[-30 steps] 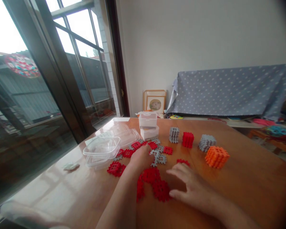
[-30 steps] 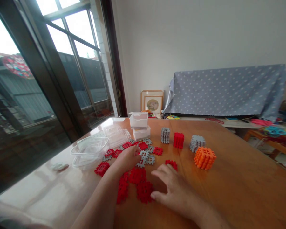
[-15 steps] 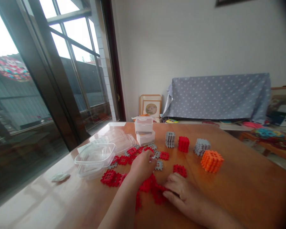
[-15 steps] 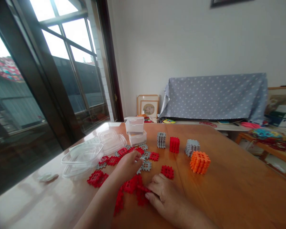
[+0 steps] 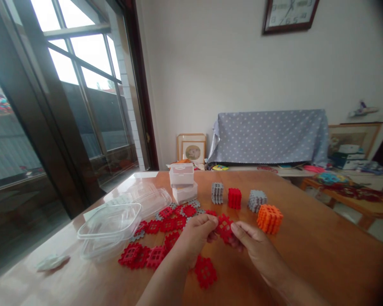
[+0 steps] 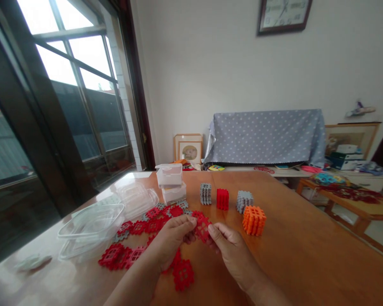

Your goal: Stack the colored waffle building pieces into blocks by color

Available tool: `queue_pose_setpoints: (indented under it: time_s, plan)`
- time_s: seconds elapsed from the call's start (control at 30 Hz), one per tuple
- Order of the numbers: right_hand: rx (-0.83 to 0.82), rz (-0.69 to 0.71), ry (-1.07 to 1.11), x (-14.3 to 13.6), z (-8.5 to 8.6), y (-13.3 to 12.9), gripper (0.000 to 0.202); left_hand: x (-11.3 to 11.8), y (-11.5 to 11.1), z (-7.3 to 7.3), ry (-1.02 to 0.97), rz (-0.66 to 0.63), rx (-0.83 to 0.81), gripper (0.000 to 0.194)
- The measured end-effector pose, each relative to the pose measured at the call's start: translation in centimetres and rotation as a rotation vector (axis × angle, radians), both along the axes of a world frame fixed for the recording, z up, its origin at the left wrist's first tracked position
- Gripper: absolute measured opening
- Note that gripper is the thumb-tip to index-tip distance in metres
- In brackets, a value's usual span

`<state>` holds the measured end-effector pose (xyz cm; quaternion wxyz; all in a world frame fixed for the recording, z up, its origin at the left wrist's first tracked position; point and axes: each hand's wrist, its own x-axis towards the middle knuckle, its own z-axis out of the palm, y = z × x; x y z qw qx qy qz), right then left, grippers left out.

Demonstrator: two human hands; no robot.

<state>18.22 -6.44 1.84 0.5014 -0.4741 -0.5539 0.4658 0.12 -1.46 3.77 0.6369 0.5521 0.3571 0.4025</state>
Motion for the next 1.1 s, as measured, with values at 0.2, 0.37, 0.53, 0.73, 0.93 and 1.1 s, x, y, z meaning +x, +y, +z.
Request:
queue_pose_setpoints:
  time_s: [0.2, 0.37, 0.53, 0.73, 0.93, 1.1]
  plan:
    - [0.066, -0.142, -0.045, 0.5, -0.3, 0.4, 0.04, 0.5, 0.2, -0.9, -0.077, 0.041, -0.131, 0.028]
    - [0.34, -0.277, -0.477, 1.5, -1.1, 0.9, 0.061, 0.9, 0.3, -1.1, -0.065, 0.08, -0.163, 0.027]
    - [0.456, -0.271, -0.709, 2.1, -1.3, 1.2, 0.053, 1.1, 0.0, -1.1, -0.034, 0.082, -0.174, 0.023]
    - [0.488, -0.242, -0.819, 3.2, -1.3, 1.6, 0.05, 1.1, -0.4, -0.8, -0.031, 0.028, -0.175, 0.026]
    - [0.354, -0.216, -0.826, 5.6, -2.0, 2.9, 0.048, 0.9, 0.0, -0.9, -0.012, 0.117, -0.185, 0.039]
    - [0.257, -0.114, -0.868, 6.6, -2.7, 3.5, 0.049, 0.8, 0.2, -1.2, 0.037, 0.107, -0.228, 0.048]
